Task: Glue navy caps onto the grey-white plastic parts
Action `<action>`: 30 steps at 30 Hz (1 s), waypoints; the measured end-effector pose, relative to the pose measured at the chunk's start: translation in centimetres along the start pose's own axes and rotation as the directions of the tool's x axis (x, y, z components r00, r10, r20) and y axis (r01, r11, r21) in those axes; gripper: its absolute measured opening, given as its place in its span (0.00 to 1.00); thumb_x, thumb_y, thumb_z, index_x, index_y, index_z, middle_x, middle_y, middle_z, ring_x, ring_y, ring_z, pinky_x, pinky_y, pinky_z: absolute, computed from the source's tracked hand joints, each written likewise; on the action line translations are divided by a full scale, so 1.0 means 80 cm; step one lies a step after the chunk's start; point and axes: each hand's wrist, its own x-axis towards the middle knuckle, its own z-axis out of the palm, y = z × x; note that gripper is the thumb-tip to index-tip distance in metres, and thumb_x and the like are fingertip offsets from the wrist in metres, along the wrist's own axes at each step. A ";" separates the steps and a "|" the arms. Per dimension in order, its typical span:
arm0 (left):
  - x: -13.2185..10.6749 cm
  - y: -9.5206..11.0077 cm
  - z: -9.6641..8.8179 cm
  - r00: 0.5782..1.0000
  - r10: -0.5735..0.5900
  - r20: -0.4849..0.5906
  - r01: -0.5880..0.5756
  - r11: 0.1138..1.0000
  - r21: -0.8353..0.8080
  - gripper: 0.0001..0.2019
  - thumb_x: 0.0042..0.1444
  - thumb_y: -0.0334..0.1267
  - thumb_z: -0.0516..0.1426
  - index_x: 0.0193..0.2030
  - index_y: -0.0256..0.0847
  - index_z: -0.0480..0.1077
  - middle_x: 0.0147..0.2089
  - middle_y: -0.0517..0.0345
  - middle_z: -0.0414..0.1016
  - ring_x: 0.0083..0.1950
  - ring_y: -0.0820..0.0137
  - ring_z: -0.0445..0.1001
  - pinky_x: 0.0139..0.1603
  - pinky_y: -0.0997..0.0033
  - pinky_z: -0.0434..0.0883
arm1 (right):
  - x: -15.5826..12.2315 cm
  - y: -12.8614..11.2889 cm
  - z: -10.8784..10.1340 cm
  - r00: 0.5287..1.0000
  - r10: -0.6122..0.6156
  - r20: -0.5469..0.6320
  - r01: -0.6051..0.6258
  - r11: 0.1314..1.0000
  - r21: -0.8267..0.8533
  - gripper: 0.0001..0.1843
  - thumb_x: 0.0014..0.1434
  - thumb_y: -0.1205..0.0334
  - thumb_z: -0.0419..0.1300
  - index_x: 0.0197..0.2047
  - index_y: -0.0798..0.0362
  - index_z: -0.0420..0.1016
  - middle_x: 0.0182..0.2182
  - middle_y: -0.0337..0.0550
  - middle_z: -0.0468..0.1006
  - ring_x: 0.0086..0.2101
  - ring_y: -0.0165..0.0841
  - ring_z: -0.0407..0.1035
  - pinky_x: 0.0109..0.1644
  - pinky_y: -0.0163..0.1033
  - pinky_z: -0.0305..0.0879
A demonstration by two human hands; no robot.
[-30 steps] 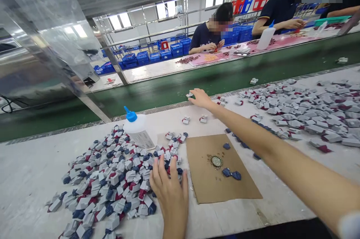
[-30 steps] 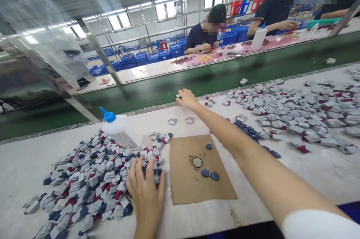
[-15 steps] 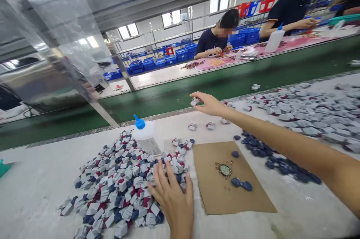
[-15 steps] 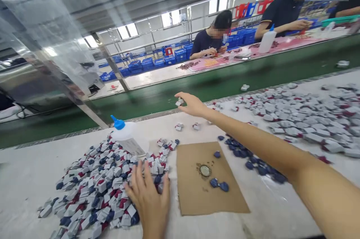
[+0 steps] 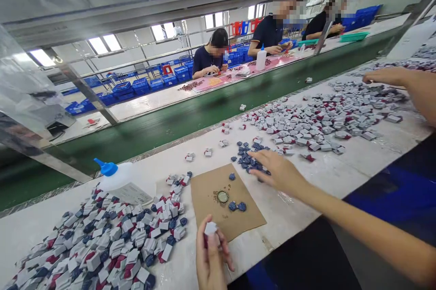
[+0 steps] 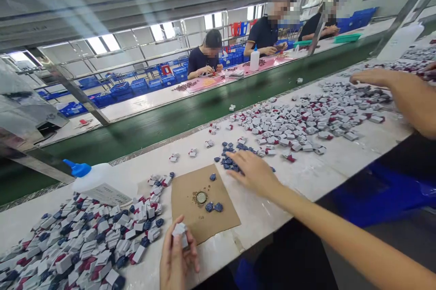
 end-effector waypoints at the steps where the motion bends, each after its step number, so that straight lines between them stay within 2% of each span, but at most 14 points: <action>1: 0.003 0.005 -0.004 1.000 -0.018 -0.006 0.017 0.999 -0.042 0.32 0.42 0.58 0.60 0.51 0.40 0.65 0.23 0.62 0.67 0.19 0.76 0.63 0.08 0.82 0.58 | 0.009 0.019 0.003 0.998 0.040 0.042 -0.039 0.999 -0.011 0.24 0.61 0.51 0.48 0.53 0.57 0.67 0.43 0.56 0.73 0.44 0.47 0.67 0.42 0.49 0.65; 4: 0.007 0.016 -0.014 0.999 -0.032 -0.002 0.032 0.998 -0.057 0.36 0.42 0.54 0.61 0.57 0.40 0.60 0.27 0.59 0.70 0.21 0.75 0.64 0.09 0.82 0.60 | 0.030 0.048 0.013 0.990 0.039 0.137 -0.042 0.999 0.015 0.18 0.58 0.53 0.51 0.44 0.55 0.73 0.37 0.53 0.75 0.40 0.45 0.69 0.36 0.44 0.66; 7: 0.004 0.023 -0.018 0.999 0.024 -0.035 -0.023 1.000 0.015 0.34 0.44 0.46 0.63 0.58 0.40 0.60 0.37 0.53 0.74 0.30 0.73 0.70 0.18 0.80 0.69 | 0.041 0.047 0.013 0.977 0.028 0.210 -0.044 0.996 0.072 0.13 0.57 0.56 0.53 0.41 0.53 0.72 0.30 0.45 0.76 0.31 0.38 0.71 0.29 0.37 0.64; 9: 0.001 0.027 -0.020 0.998 0.037 -0.045 -0.035 0.999 0.042 0.32 0.46 0.45 0.62 0.57 0.40 0.60 0.41 0.51 0.75 0.35 0.70 0.74 0.24 0.77 0.73 | 0.047 0.044 0.009 0.967 0.021 0.255 -0.052 0.992 0.113 0.10 0.54 0.58 0.55 0.37 0.52 0.73 0.25 0.41 0.76 0.27 0.34 0.70 0.28 0.35 0.63; 11: -0.001 0.031 -0.021 0.998 0.037 -0.047 -0.035 0.998 0.045 0.29 0.48 0.45 0.60 0.56 0.39 0.59 0.37 0.51 0.76 0.31 0.71 0.75 0.25 0.76 0.72 | 0.052 0.043 0.003 0.961 0.025 0.274 -0.068 0.986 0.149 0.09 0.53 0.58 0.55 0.36 0.52 0.73 0.26 0.41 0.76 0.28 0.34 0.71 0.30 0.35 0.64; 14: -0.002 0.034 -0.027 0.996 0.057 -0.065 -0.057 0.998 0.000 0.24 0.49 0.48 0.59 0.49 0.38 0.59 0.25 0.58 0.74 0.20 0.76 0.69 0.19 0.80 0.67 | 0.056 0.039 -0.006 0.963 0.034 0.268 -0.087 0.978 0.190 0.13 0.53 0.56 0.55 0.40 0.52 0.72 0.32 0.45 0.78 0.32 0.37 0.71 0.36 0.38 0.66; 17: -0.002 0.035 -0.033 0.995 0.070 -0.070 -0.074 0.996 -0.056 0.22 0.49 0.48 0.60 0.46 0.39 0.62 0.24 0.62 0.70 0.20 0.78 0.65 0.17 0.82 0.64 | 0.054 0.021 -0.011 0.963 0.015 0.270 -0.094 0.955 0.282 0.15 0.53 0.54 0.54 0.41 0.52 0.73 0.37 0.47 0.77 0.37 0.40 0.71 0.37 0.41 0.68; 22: -0.004 0.035 -0.040 0.999 0.034 -0.031 -0.036 0.998 -0.060 0.24 0.51 0.49 0.57 0.52 0.40 0.63 0.29 0.59 0.69 0.26 0.76 0.66 0.21 0.79 0.67 | 0.043 -0.040 -0.010 0.934 -0.019 0.358 -0.171 0.854 0.491 0.20 0.52 0.51 0.57 0.46 0.50 0.73 0.40 0.47 0.77 0.38 0.42 0.72 0.38 0.43 0.71; 24: -0.005 0.033 -0.042 0.997 0.059 -0.045 -0.061 0.998 -0.032 0.25 0.49 0.47 0.60 0.53 0.40 0.64 0.29 0.61 0.67 0.26 0.76 0.65 0.21 0.79 0.67 | 0.043 -0.064 -0.005 0.914 -0.056 0.402 -0.185 0.824 0.536 0.20 0.52 0.52 0.59 0.46 0.52 0.73 0.38 0.47 0.78 0.36 0.40 0.73 0.39 0.43 0.71; 26: -0.005 0.031 -0.045 0.994 0.091 -0.052 -0.091 0.996 -0.005 0.25 0.48 0.45 0.61 0.52 0.39 0.66 0.25 0.64 0.64 0.24 0.77 0.62 0.20 0.80 0.65 | 0.045 -0.081 0.003 0.884 -0.086 0.459 -0.222 0.787 0.575 0.18 0.51 0.52 0.59 0.43 0.53 0.73 0.31 0.45 0.79 0.32 0.38 0.74 0.36 0.41 0.72; 28: -0.005 0.028 -0.048 0.994 0.103 -0.035 -0.102 0.995 0.020 0.22 0.51 0.47 0.58 0.50 0.37 0.68 0.19 0.67 0.58 0.20 0.78 0.59 0.19 0.81 0.63 | 0.047 -0.088 0.010 0.857 -0.109 0.504 -0.253 0.763 0.595 0.17 0.52 0.52 0.58 0.41 0.54 0.73 0.25 0.43 0.77 0.26 0.35 0.73 0.32 0.39 0.71; 30: -0.005 0.026 -0.051 0.990 0.137 -0.041 -0.135 0.989 0.064 0.19 0.54 0.49 0.55 0.47 0.38 0.70 0.20 0.65 0.61 0.20 0.79 0.58 0.21 0.80 0.63 | 0.049 -0.089 0.017 0.837 -0.129 0.531 -0.258 0.763 0.593 0.16 0.53 0.52 0.57 0.41 0.54 0.72 0.23 0.41 0.76 0.24 0.33 0.72 0.28 0.38 0.69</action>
